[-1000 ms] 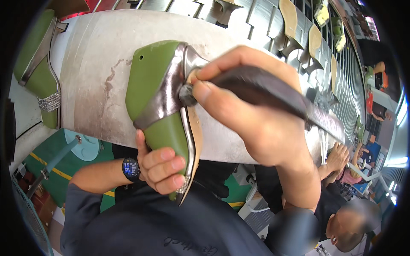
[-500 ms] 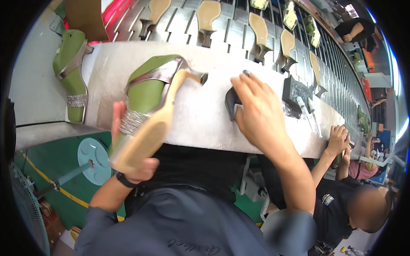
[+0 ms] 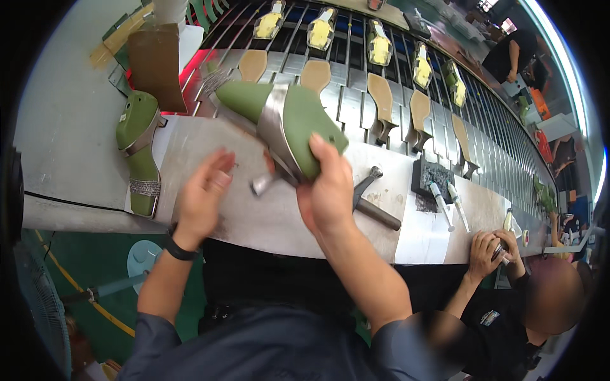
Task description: The person applies adhesive to shoes using a syringe, presses and attaches the outsoles by hand, and hammers along the edges using a cobbler hammer.
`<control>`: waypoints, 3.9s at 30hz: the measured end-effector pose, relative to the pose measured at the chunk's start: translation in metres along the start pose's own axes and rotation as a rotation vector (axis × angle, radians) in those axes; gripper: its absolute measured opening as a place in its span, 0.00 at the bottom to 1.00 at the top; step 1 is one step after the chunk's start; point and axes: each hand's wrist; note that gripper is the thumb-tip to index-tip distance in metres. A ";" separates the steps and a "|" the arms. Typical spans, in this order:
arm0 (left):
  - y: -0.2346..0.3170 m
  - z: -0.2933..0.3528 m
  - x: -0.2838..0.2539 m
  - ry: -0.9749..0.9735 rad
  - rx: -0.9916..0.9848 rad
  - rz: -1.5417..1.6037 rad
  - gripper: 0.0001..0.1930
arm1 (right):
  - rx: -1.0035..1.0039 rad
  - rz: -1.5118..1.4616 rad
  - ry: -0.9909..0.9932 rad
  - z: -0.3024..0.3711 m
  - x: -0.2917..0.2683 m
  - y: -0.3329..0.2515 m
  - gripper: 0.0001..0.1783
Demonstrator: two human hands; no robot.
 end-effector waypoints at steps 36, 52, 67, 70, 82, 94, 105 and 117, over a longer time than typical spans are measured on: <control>0.018 0.002 0.029 -0.240 0.471 -0.991 0.21 | -0.724 2.067 0.985 -0.471 -0.403 -0.444 0.45; 0.018 0.004 0.015 -0.250 0.511 -0.909 0.20 | -0.854 2.383 0.772 -0.411 -0.287 -0.396 0.48; 0.020 0.041 0.019 0.506 1.520 -0.781 0.22 | 0.390 0.753 -0.209 0.085 -0.011 -0.070 0.34; 0.022 0.031 -0.013 0.294 1.232 -0.764 0.25 | 0.471 0.589 -0.520 0.086 -0.031 -0.021 0.37; 0.032 0.010 -0.071 0.039 0.235 0.353 0.18 | -0.411 1.326 0.018 -0.009 -0.052 0.009 0.24; 0.045 -0.008 -0.068 -0.153 0.138 0.734 0.48 | -0.335 0.928 0.049 0.034 -0.048 0.062 0.15; 0.070 -0.008 -0.070 -0.111 0.061 0.723 0.42 | -0.580 0.830 0.128 0.148 -0.129 0.060 0.09; 0.089 -0.010 -0.022 -0.392 0.069 0.726 0.43 | 0.011 0.460 0.093 0.147 -0.120 0.033 0.13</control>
Point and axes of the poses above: each hand's wrist, its own z-axis away from the middle knuckle, its own x-axis out of the palm, y = z × x, and after that the axes turned 15 degrees about y, right-handed
